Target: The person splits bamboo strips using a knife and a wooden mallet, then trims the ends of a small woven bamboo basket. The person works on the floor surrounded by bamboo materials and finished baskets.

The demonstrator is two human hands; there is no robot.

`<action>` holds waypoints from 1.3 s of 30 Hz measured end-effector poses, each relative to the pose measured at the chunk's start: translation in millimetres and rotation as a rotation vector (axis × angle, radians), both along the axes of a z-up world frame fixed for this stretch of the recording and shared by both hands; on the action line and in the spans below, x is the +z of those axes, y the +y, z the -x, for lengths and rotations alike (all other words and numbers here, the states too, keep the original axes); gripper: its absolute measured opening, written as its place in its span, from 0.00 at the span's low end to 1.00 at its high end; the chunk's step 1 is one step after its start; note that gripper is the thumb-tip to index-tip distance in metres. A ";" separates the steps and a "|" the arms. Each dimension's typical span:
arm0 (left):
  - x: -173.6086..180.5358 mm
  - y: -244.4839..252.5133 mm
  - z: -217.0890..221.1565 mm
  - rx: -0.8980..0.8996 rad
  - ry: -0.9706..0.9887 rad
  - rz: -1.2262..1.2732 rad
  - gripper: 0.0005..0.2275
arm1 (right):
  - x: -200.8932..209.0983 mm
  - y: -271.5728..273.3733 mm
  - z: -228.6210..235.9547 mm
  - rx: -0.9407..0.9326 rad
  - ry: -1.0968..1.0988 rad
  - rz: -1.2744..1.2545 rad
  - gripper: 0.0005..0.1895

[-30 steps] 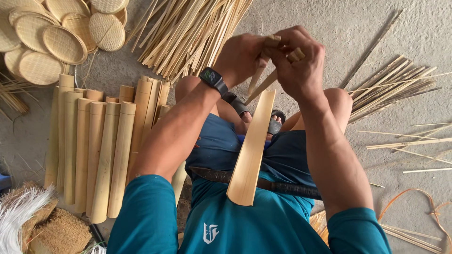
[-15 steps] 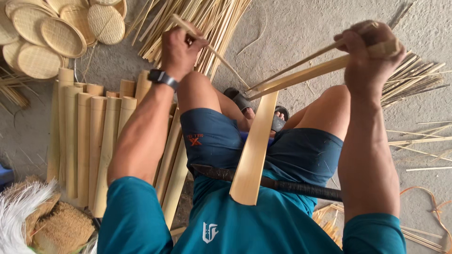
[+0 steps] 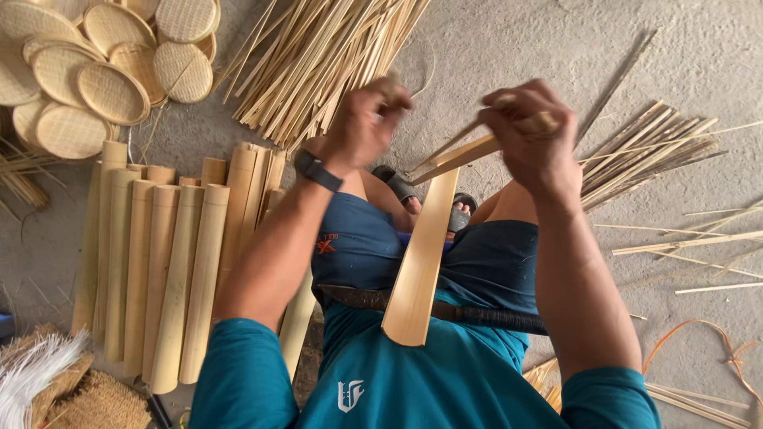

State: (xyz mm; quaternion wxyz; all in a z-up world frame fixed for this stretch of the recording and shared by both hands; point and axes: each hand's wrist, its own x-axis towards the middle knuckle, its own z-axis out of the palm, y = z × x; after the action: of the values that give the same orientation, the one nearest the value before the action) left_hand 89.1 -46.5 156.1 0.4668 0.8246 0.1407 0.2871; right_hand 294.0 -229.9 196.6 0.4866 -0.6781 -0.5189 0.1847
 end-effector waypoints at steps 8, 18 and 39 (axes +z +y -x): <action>-20.0 -48.0 -40.7 -0.044 0.169 0.050 0.14 | 21.4 21.9 9.8 0.153 -0.080 0.011 0.19; -12.8 -29.4 -41.5 0.012 0.239 -0.083 0.10 | 7.7 28.2 -2.0 0.202 -0.077 0.026 0.10; -45.7 9.5 -51.6 -0.041 0.190 -0.161 0.06 | -31.0 53.2 -16.0 0.222 -0.009 -0.042 0.07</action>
State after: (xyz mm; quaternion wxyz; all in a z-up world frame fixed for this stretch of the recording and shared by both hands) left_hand 140.6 -37.0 110.4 0.3895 0.8856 0.1437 0.2084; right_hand 310.0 -176.7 165.6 0.4749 -0.6068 -0.5970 0.2233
